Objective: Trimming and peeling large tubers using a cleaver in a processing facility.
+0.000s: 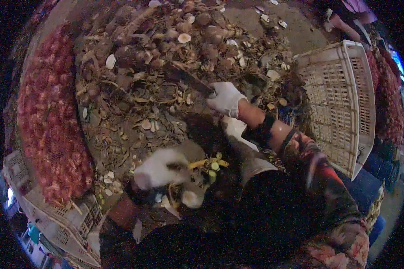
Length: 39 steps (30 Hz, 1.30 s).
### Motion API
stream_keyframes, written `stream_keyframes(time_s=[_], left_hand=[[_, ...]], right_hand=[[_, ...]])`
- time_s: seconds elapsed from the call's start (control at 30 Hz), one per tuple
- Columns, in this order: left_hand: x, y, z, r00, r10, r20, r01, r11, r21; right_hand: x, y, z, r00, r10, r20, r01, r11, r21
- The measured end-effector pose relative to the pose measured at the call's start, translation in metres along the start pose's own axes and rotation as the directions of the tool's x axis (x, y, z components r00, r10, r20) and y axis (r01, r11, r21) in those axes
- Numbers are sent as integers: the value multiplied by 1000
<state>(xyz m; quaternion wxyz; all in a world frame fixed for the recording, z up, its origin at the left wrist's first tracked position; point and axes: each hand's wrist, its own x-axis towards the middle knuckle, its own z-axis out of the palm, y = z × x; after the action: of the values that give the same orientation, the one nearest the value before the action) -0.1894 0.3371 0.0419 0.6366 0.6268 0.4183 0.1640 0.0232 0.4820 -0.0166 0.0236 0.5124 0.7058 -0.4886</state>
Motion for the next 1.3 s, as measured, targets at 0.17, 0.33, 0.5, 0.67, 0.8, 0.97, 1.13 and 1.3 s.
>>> stream_keyframes(time_s=[0.17,0.33,0.5,0.67,0.8,0.97,1.13,1.3], left_hand=[[110,-39,-80,809,221,-545,173,797,579],[157,-87,-90,844,-21,-536,381,727,572],[125,-59,-51,722,-394,-569,128,884,-449],[61,-18,-38,709,61,-703,270,897,350],[35,1,-32,671,-169,-722,13,976,-216],[16,-14,-17,591,-184,-785,-161,927,-338],[-3,-44,-8,677,157,-718,210,895,394],[-9,-32,0,578,-212,-788,-532,634,-561]], right_hand=[[0,3,-7,983,92,-160,-33,940,338],[6,2,-5,972,92,-218,11,902,432],[6,-18,-1,969,40,-244,16,974,226],[-6,-71,-2,991,-98,-87,130,666,735],[-8,-90,4,992,-123,18,90,806,585],[-19,-94,14,958,-288,-9,287,956,-59],[-37,-107,16,830,-550,92,534,735,-418],[-37,-107,19,732,-668,133,650,628,-427]])
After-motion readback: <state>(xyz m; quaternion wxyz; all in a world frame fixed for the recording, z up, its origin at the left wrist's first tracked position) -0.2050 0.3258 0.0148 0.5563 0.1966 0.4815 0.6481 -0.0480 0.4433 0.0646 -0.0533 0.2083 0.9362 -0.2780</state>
